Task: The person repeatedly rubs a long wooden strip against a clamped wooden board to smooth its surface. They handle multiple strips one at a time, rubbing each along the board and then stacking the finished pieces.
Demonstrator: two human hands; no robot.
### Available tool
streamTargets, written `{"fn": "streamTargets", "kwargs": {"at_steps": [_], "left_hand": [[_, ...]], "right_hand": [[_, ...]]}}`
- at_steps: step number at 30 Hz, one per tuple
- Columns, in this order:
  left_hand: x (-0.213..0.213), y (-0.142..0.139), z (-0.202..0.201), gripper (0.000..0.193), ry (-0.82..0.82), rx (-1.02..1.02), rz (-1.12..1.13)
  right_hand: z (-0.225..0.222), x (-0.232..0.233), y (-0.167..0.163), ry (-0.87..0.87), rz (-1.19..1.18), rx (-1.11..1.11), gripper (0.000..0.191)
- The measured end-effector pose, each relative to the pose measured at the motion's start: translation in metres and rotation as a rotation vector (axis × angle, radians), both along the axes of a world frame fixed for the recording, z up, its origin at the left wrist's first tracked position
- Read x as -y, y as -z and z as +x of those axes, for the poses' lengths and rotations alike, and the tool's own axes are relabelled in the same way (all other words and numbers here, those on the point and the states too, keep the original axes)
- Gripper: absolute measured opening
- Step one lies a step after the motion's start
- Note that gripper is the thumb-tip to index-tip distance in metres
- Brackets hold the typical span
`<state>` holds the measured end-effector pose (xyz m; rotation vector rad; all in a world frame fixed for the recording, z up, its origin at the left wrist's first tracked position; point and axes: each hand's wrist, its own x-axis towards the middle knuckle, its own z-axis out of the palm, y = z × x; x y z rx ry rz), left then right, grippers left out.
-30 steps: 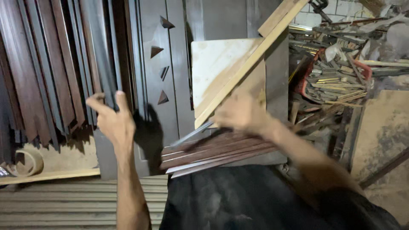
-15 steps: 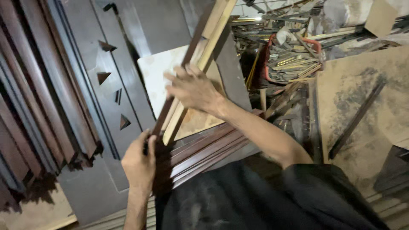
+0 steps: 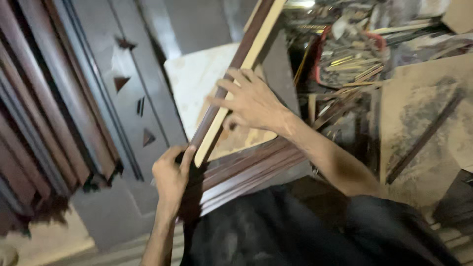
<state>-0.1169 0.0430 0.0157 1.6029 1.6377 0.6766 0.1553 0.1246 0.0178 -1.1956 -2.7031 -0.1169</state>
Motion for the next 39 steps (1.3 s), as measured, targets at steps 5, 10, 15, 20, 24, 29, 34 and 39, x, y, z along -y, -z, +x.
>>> {"fn": "streamTargets", "kwargs": {"at_steps": [5,10,15,20,24,29,34,39], "left_hand": [[0.0,-0.012,-0.028,0.023,0.106,-0.336,0.151],[-0.016,-0.043,-0.083,0.02,-0.249,-0.358,0.31],[-0.021,-0.033,-0.096,0.047,-0.22,-0.844,0.391],[-0.02,0.014,-0.083,0.059,-0.183,-1.122,0.188],[-0.027,0.024,-0.082,0.026,-0.131,-1.235,0.164],[-0.028,0.021,-0.093,0.065,-0.219,-0.87,0.31],[-0.024,0.018,-0.112,0.04,-0.326,-0.841,0.315],[0.007,-0.008,-0.113,0.032,-0.344,-0.822,0.431]], "right_hand": [[-0.025,-0.011,0.02,-0.156,-0.007,-0.197,0.034],[-0.026,-0.112,0.04,0.229,-0.375,-0.441,0.019],[-0.038,-0.068,0.005,-0.002,0.069,-0.186,0.018],[-0.033,-0.003,-0.018,-0.01,0.033,-0.231,0.046],[-0.019,-0.013,-0.008,-0.131,-0.26,-0.148,0.006],[-0.034,0.048,-0.008,-0.44,-0.121,-0.461,0.02],[-0.063,0.131,-0.022,-0.393,-0.366,-0.334,0.023],[-0.057,0.107,-0.033,-0.157,0.044,-0.637,0.029]]}}
